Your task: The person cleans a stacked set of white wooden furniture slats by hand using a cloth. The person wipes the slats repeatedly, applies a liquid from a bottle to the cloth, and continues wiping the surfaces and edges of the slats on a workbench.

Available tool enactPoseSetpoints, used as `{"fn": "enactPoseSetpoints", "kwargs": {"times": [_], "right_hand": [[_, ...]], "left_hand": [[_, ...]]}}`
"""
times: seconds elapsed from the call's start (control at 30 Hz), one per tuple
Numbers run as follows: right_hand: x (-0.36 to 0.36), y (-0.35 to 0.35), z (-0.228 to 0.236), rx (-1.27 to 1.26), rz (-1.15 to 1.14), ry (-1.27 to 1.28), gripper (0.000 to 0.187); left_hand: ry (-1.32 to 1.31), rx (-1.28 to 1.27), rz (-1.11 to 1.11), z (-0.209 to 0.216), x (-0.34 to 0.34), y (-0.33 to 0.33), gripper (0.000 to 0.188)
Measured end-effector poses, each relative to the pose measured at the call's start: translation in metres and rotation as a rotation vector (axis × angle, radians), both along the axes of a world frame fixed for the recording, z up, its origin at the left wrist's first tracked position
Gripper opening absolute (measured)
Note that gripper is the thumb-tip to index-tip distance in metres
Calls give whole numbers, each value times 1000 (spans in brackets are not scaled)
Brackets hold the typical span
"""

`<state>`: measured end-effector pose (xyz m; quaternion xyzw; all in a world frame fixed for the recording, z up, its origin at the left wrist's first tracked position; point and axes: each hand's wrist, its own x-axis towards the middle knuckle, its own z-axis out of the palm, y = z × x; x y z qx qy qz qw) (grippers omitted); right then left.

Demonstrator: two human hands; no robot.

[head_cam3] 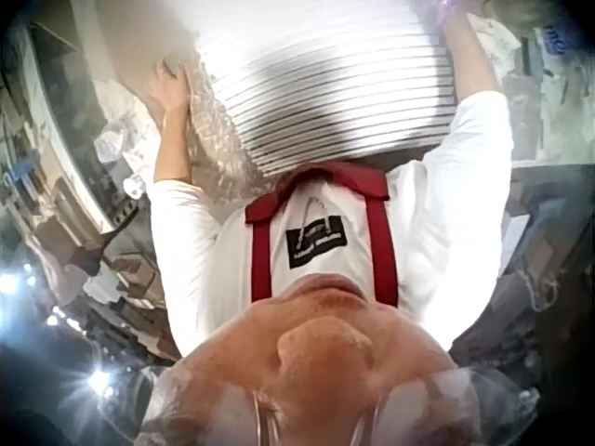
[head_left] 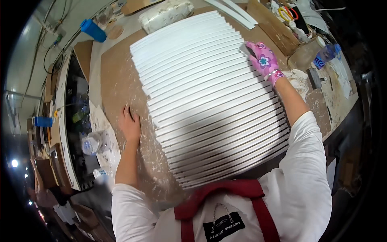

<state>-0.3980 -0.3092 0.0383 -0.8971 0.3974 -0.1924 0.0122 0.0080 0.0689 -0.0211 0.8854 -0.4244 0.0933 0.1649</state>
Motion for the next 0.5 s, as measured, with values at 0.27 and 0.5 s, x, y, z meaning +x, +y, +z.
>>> {"fn": "enactPoseSetpoints", "kwargs": {"times": [0.27,0.5], "right_hand": [[117,125,39,96,245,-71,19],[117,179,27,-27,340,24,21]], "left_hand": [[5,11,27,-7,6,-1,46],[3,-28,31,-7,4,-2,46]]}}
